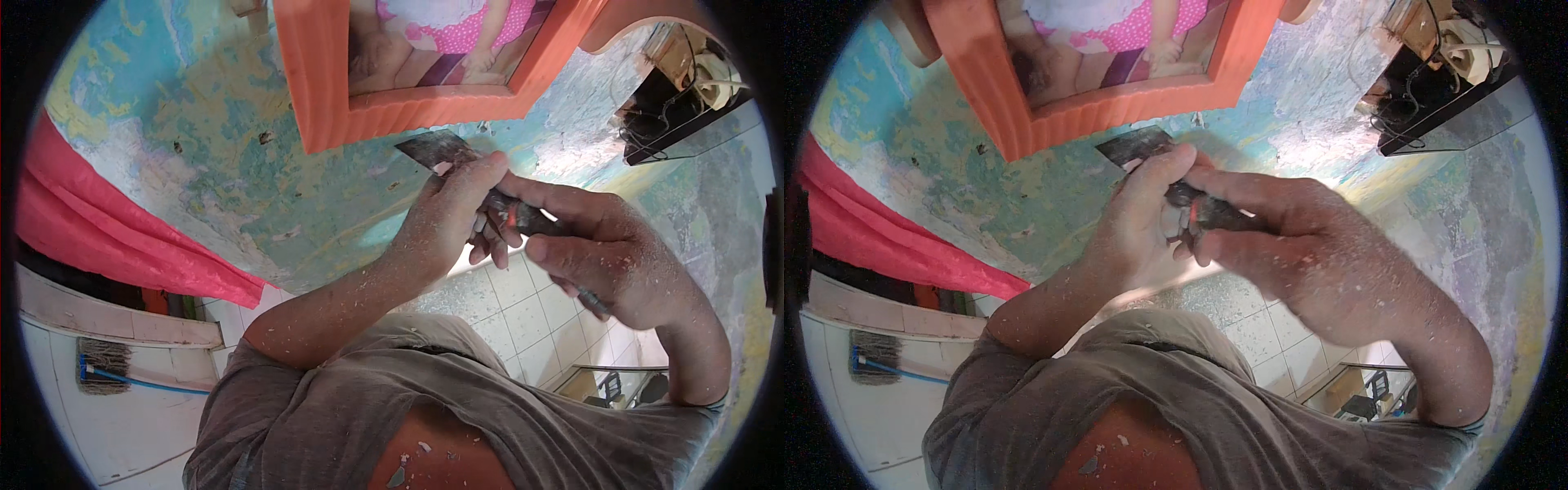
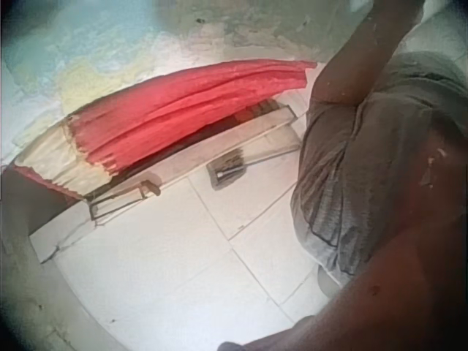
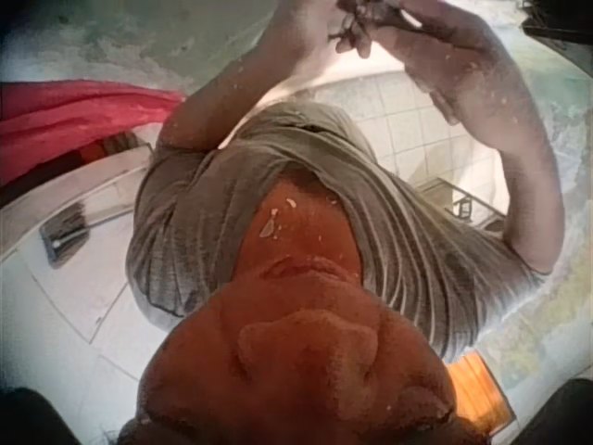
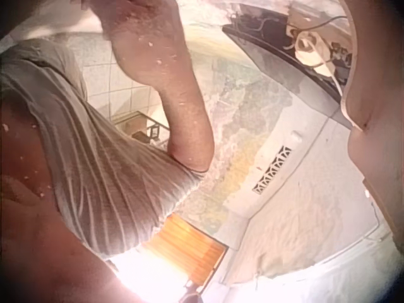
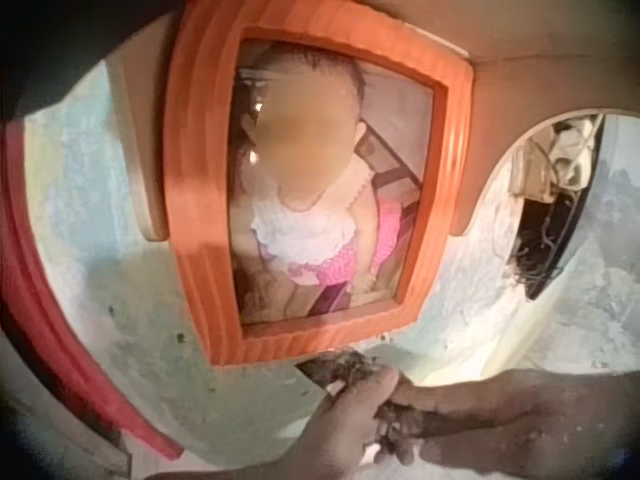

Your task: The person scrapes old paint and plaster off a wall using a putty knife.

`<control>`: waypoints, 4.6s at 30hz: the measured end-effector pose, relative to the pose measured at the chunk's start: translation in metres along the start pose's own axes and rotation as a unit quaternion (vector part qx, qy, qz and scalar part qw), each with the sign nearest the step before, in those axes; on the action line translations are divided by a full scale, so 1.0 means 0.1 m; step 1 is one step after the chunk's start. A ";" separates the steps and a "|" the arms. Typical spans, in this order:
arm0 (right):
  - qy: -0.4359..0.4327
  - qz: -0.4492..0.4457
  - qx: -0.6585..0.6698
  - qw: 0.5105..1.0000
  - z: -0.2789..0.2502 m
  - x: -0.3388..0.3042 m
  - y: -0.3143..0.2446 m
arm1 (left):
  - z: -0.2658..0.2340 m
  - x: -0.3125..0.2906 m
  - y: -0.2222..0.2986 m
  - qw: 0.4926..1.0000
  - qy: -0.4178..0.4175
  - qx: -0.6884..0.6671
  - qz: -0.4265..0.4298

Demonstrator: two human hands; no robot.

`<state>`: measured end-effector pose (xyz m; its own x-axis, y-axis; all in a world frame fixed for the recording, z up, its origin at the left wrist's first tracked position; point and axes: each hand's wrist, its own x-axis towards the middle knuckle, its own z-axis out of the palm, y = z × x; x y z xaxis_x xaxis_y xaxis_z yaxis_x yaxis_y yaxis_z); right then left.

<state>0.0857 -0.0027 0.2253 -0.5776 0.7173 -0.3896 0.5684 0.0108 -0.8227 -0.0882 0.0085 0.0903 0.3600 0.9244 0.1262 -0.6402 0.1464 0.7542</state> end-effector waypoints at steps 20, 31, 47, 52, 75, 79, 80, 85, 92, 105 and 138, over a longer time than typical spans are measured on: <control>0.203 -0.267 -0.126 0.934 0.72 0.32 1.13 | -0.14 -0.09 -0.19 0.982 0.075 0.166 0.057; 0.198 -0.283 0.076 0.935 0.80 0.32 1.50 | -0.10 -0.19 -0.51 0.979 -0.017 0.139 0.149; 0.218 -0.350 -0.113 0.904 0.23 0.50 1.52 | -0.03 -0.03 -0.47 0.981 -0.007 0.144 0.132; 0.294 -0.357 -0.150 0.874 0.27 0.76 1.73 | -0.09 0.16 -0.54 0.972 0.068 0.173 0.140; 0.299 -0.417 -0.039 0.858 0.95 1.44 1.80 | -0.29 0.30 -0.51 0.949 0.214 0.166 0.161; 0.304 -0.451 -0.041 0.838 0.93 1.56 1.92 | -0.25 0.33 -0.52 0.936 0.232 0.190 0.186; 0.325 -0.466 -0.050 0.822 0.92 1.59 1.92 | -0.22 0.36 -0.49 0.933 0.221 0.220 0.180; 0.363 -0.443 -0.064 0.817 0.95 1.63 1.86 | -0.44 0.42 -0.52 0.941 0.170 0.246 0.156; 0.327 -0.465 -0.109 0.816 0.87 1.71 1.91 | -0.59 0.49 -0.69 0.919 0.225 0.247 0.211; 0.318 -0.484 -0.133 0.804 0.80 1.51 2.04 | -0.42 0.31 -0.56 0.940 0.167 0.238 0.180; 0.156 -0.322 0.195 0.913 0.59 0.78 2.32 | -0.25 0.02 -0.31 0.955 0.215 -0.008 0.206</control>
<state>0.1382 0.0144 -0.0201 -0.4891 0.8138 0.3137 -0.1173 0.2951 -0.9483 -0.0848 0.0147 0.0513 -0.2347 0.9631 0.1314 -0.6789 -0.2592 0.6870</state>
